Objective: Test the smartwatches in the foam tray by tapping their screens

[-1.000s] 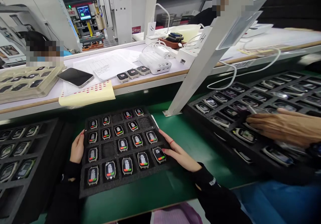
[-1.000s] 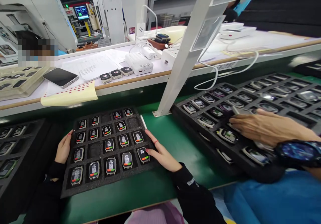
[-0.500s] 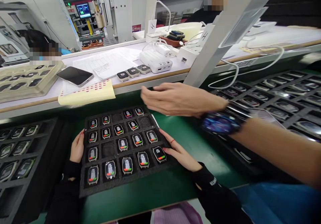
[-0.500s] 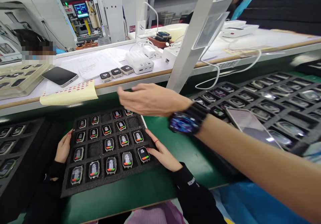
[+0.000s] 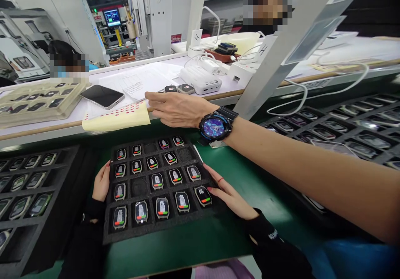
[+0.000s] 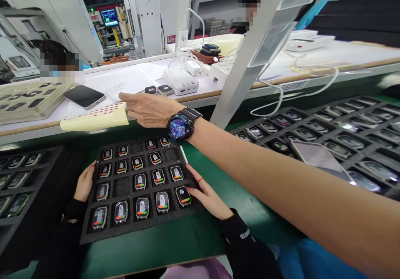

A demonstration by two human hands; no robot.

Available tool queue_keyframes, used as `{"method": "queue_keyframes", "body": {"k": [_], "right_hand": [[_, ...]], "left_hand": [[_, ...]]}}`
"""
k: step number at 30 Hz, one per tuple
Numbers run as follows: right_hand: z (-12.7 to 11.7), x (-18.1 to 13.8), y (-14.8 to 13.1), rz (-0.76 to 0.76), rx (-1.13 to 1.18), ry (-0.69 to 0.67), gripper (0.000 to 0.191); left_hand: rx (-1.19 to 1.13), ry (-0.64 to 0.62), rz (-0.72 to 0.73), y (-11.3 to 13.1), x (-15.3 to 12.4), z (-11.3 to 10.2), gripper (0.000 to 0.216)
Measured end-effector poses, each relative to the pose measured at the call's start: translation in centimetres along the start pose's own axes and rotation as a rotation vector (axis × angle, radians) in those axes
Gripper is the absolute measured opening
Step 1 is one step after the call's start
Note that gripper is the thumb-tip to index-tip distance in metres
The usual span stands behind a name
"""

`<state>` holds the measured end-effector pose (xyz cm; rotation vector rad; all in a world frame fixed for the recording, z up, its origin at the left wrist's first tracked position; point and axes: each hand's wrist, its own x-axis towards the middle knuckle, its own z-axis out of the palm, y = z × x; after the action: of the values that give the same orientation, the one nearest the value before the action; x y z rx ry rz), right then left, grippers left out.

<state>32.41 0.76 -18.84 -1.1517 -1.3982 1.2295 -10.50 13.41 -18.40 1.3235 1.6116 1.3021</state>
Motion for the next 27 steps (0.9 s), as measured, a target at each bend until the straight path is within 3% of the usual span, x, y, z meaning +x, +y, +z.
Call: {"method": "queue_keyframes", "body": {"k": [27], "right_hand": [[0.22,0.00,-0.41,0.002,0.069,-0.019,0.060]], "left_hand": [[0.017,-0.036,0.032,-0.78,0.11,-0.23,0.056]]}}
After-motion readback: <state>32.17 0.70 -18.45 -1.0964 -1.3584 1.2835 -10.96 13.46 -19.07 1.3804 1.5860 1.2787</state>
